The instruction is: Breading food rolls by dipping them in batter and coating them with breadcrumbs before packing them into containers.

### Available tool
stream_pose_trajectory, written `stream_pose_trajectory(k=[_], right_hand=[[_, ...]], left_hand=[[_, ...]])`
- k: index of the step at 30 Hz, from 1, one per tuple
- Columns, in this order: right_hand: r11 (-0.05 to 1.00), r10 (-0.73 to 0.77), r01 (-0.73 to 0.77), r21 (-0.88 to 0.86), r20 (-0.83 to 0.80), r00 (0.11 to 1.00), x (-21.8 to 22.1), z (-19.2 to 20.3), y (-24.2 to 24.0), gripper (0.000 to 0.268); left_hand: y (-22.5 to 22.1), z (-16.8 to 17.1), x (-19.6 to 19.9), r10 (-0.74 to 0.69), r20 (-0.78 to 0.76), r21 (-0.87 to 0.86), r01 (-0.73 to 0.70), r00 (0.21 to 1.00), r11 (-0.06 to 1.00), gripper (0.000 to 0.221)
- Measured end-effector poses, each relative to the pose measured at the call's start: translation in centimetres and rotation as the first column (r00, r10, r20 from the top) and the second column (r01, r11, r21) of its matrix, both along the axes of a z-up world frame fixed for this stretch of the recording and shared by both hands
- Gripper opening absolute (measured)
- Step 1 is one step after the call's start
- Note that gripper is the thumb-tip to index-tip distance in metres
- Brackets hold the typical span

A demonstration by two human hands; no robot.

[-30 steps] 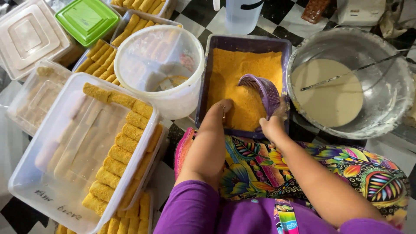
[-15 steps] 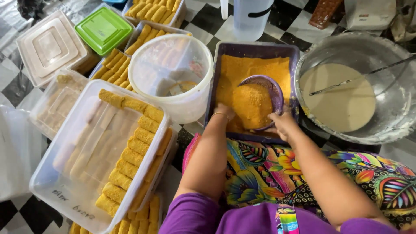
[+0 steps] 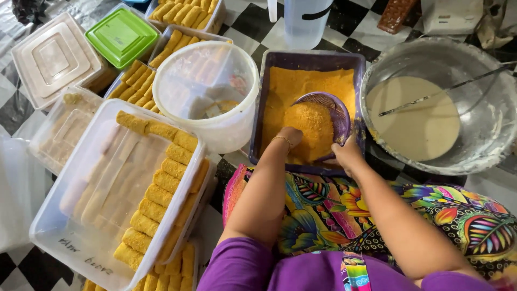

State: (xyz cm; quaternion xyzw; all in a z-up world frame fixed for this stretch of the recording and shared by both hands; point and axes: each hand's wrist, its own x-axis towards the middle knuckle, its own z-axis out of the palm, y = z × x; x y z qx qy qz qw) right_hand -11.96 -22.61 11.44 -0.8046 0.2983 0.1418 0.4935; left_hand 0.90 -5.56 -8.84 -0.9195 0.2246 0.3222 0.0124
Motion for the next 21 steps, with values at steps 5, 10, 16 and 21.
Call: stream_pose_trajectory(k=[5, 10, 16, 21], right_hand=[[0.968, -0.130, 0.123, 0.218, 0.019, 0.991, -1.1, 6.7, 3.0, 0.080], [0.970, -0.126, 0.123, 0.211, 0.005, 0.992, -1.2, 8.2, 3.2, 0.077], [0.945, -0.157, 0.153, 0.287, -0.011, 0.988, -1.2, 8.8, 3.1, 0.077], [0.950, -0.141, 0.133, 0.282, 0.006, 0.990, -1.2, 7.0, 2.5, 0.077]], left_hand=[[1.9, 18.0, -4.9, 0.617, -0.325, -0.611, -0.658, 0.716, 0.441, 0.041], [3.9, 6.6, 3.2, 0.830, -0.018, -0.548, -0.700, 0.558, 0.458, 0.052], [4.0, -2.7, 6.2, 0.490, 0.079, -0.363, -0.433, 0.868, 0.825, 0.027], [-2.2, -2.0, 2.3, 0.484, 0.714, -0.334, -0.363, 0.505, 0.870, 0.062]])
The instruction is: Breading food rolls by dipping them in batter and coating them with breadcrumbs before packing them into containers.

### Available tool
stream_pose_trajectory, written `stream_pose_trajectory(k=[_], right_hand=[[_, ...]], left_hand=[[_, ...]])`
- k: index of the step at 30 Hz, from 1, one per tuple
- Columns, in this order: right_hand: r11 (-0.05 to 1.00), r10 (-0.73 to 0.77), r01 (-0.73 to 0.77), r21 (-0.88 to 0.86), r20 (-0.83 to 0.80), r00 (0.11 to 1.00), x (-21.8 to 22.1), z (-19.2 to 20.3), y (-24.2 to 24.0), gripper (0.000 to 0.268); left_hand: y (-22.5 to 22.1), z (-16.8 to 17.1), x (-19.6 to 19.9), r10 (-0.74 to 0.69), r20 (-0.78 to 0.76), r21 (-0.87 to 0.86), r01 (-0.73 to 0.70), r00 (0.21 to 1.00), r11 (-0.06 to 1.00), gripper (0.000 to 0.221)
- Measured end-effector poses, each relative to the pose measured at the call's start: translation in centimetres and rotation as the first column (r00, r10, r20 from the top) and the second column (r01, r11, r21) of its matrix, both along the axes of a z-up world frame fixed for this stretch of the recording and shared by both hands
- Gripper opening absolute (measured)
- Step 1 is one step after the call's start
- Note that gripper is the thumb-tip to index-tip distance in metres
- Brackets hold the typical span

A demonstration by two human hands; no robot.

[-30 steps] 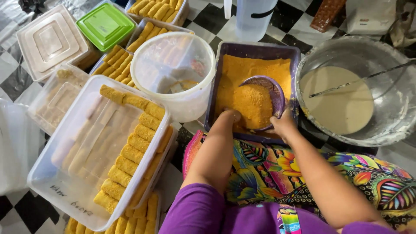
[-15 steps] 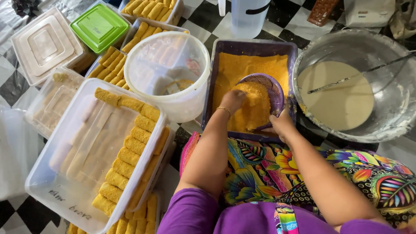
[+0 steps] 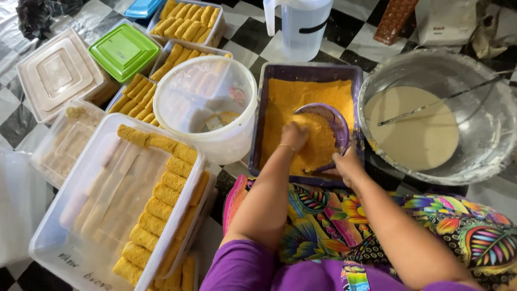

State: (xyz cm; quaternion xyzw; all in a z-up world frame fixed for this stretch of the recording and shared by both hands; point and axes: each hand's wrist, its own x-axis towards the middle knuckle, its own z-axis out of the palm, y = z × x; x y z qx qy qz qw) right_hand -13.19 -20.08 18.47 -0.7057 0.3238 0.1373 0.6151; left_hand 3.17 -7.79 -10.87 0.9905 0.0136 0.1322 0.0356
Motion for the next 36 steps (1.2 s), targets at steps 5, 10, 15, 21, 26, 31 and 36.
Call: stream_pose_trajectory(k=[5, 10, 15, 21, 26, 31, 36], right_hand=[[0.977, -0.113, 0.089, 0.193, 0.114, 0.987, 1.3, -6.2, -3.0, 0.070], [0.946, -0.123, 0.090, 0.311, 0.091, 0.988, 3.9, -8.9, -6.2, 0.064], [0.949, -0.147, 0.093, 0.301, 0.165, 0.975, 7.8, -14.1, -10.1, 0.059], [0.962, -0.111, 0.074, 0.262, 0.129, 0.985, 7.9, -9.5, -8.7, 0.052], [0.969, -0.082, 0.050, 0.243, 0.124, 0.989, 9.2, -10.4, -9.3, 0.046], [0.967, -0.010, -0.009, 0.254, 0.074, 0.997, 9.9, -12.2, -10.2, 0.051], [0.962, -0.080, 0.049, 0.270, 0.105, 0.991, 9.2, -9.7, -9.0, 0.046]], left_hand=[[3.6, 18.3, -4.6, -0.190, -0.034, -0.729, 0.106, 0.981, 0.677, 0.031], [8.5, 17.5, -2.9, 0.020, -0.145, -0.887, -0.139, 0.989, 0.441, 0.043], [9.5, 18.5, -3.0, 0.011, -0.313, -0.911, -0.304, 0.950, 0.280, 0.060], [8.6, 20.0, -3.6, -0.018, -0.359, -0.891, -0.337, 0.933, 0.305, 0.065], [9.1, 15.7, -1.6, -0.114, -0.456, -0.818, -0.365, 0.883, 0.445, 0.076], [8.6, 15.3, -1.5, -0.152, -0.566, -0.739, -0.417, 0.810, 0.529, 0.079], [9.2, 9.0, -0.1, -0.188, -0.742, -0.405, -0.208, 0.644, 0.890, 0.081]])
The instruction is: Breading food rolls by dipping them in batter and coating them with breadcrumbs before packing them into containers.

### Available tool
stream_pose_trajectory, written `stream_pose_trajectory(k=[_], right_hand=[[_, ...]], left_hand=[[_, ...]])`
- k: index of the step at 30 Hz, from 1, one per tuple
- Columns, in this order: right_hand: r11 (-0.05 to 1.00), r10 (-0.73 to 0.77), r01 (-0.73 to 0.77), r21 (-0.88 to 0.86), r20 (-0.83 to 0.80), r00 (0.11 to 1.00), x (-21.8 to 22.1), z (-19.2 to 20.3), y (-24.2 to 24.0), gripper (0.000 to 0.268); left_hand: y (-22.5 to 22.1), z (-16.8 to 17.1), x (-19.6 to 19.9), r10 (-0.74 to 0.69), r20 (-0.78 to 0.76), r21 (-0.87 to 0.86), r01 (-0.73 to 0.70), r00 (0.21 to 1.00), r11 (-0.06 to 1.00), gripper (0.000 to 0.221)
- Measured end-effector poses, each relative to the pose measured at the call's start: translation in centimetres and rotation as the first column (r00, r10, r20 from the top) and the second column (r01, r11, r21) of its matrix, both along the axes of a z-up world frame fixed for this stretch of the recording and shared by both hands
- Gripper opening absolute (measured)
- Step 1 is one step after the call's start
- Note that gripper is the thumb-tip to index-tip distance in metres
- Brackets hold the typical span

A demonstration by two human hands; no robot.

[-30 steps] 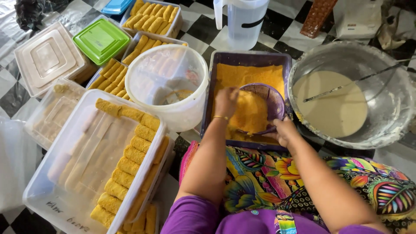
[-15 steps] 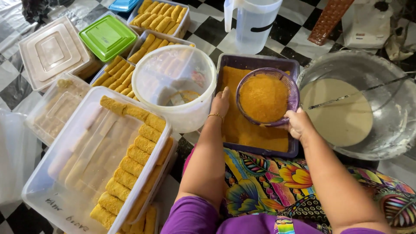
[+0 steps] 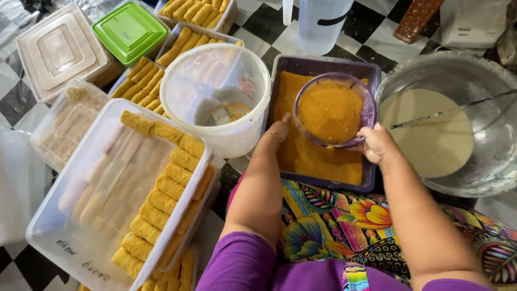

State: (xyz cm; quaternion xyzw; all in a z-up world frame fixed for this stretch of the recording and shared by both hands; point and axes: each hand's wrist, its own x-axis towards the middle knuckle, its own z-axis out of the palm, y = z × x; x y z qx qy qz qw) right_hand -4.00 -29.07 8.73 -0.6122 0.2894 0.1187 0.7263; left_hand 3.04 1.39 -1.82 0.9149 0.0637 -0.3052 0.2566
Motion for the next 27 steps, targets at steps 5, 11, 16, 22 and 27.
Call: stream_pose_trajectory(k=[5, 11, 16, 22, 27], right_hand=[[0.999, 0.020, -0.020, -0.041, 0.004, 1.000, 0.4, -0.5, -0.6, 0.045], [0.999, -0.002, 0.003, -0.044, 0.016, 1.000, 0.8, -0.4, -1.3, 0.048], [0.999, 0.044, -0.044, -0.005, -0.015, 0.999, 0.9, -0.9, -2.2, 0.052], [0.998, 0.059, -0.059, -0.012, -0.018, 0.998, 2.4, -7.2, -4.4, 0.050], [1.000, 0.004, -0.004, -0.003, 0.020, 1.000, 2.9, -6.9, -4.4, 0.050]], left_hand=[[-0.9, 11.2, -4.7, 0.091, -0.305, -0.304, -0.187, 0.948, 0.934, 0.050], [-0.4, -11.4, 3.9, -0.828, 0.089, 0.494, 0.697, 0.554, 0.519, 0.031], [-1.0, -12.6, 4.0, -0.316, 0.042, 0.049, 0.314, 0.948, 0.948, 0.047], [-2.5, 2.3, -2.2, -0.805, -0.074, 0.087, 0.808, 0.588, 0.582, 0.054], [-2.1, 4.6, -2.2, -0.929, -0.194, 0.357, 0.905, 0.315, 0.232, 0.049]])
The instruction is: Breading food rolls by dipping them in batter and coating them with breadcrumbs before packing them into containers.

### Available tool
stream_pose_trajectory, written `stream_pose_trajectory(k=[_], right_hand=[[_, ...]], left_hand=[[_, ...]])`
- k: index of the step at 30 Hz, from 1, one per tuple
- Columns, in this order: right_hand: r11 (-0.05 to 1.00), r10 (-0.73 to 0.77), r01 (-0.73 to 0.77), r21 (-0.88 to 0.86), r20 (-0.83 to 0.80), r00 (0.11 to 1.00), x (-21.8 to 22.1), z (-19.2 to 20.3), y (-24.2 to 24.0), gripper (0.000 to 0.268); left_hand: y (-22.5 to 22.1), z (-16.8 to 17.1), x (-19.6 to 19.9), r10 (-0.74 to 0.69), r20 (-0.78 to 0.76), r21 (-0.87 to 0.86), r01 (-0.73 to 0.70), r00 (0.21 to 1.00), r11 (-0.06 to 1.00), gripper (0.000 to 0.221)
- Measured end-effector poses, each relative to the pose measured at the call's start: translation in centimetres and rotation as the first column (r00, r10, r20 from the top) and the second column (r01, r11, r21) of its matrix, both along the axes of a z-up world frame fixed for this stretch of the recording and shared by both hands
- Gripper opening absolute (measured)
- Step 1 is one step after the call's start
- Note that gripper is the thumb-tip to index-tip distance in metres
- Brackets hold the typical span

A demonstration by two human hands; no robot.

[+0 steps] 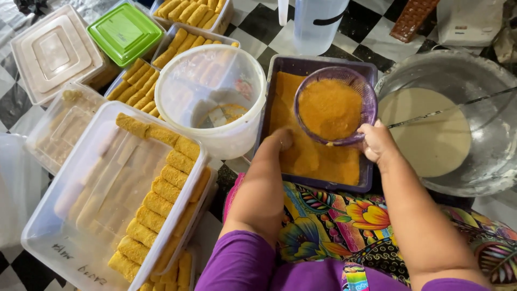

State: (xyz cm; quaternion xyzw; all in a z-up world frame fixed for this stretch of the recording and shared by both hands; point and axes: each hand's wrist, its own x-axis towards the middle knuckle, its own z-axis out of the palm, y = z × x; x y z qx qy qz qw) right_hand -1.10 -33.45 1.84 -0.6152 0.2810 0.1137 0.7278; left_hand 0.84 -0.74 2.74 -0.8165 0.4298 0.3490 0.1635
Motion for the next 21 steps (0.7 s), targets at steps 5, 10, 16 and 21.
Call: stream_pose_trajectory(k=[5, 10, 16, 21], right_hand=[[0.998, 0.061, -0.061, -0.016, -0.017, 0.998, 0.6, 0.4, -1.6, 0.049], [0.997, 0.081, -0.081, -0.009, -0.028, 0.996, -0.6, 3.0, 0.5, 0.043], [0.999, 0.033, -0.033, -0.003, 0.000, 0.999, -1.1, 4.7, 1.7, 0.040], [0.999, -0.005, 0.007, -0.046, 0.057, 0.998, -0.3, 2.9, 1.1, 0.040]], left_hand=[[1.8, -6.4, 1.7, 0.820, -0.286, -0.717, -0.678, 0.496, 0.161, 0.026], [1.6, -7.4, 3.5, 0.733, -0.056, -0.339, -0.704, 0.678, 0.624, 0.057], [-0.4, -0.8, 0.4, 0.556, -0.223, -0.185, -0.594, 0.801, 0.783, 0.052], [-1.4, -0.5, -1.4, 0.171, -0.063, -0.185, -0.180, 0.983, 0.966, 0.052]])
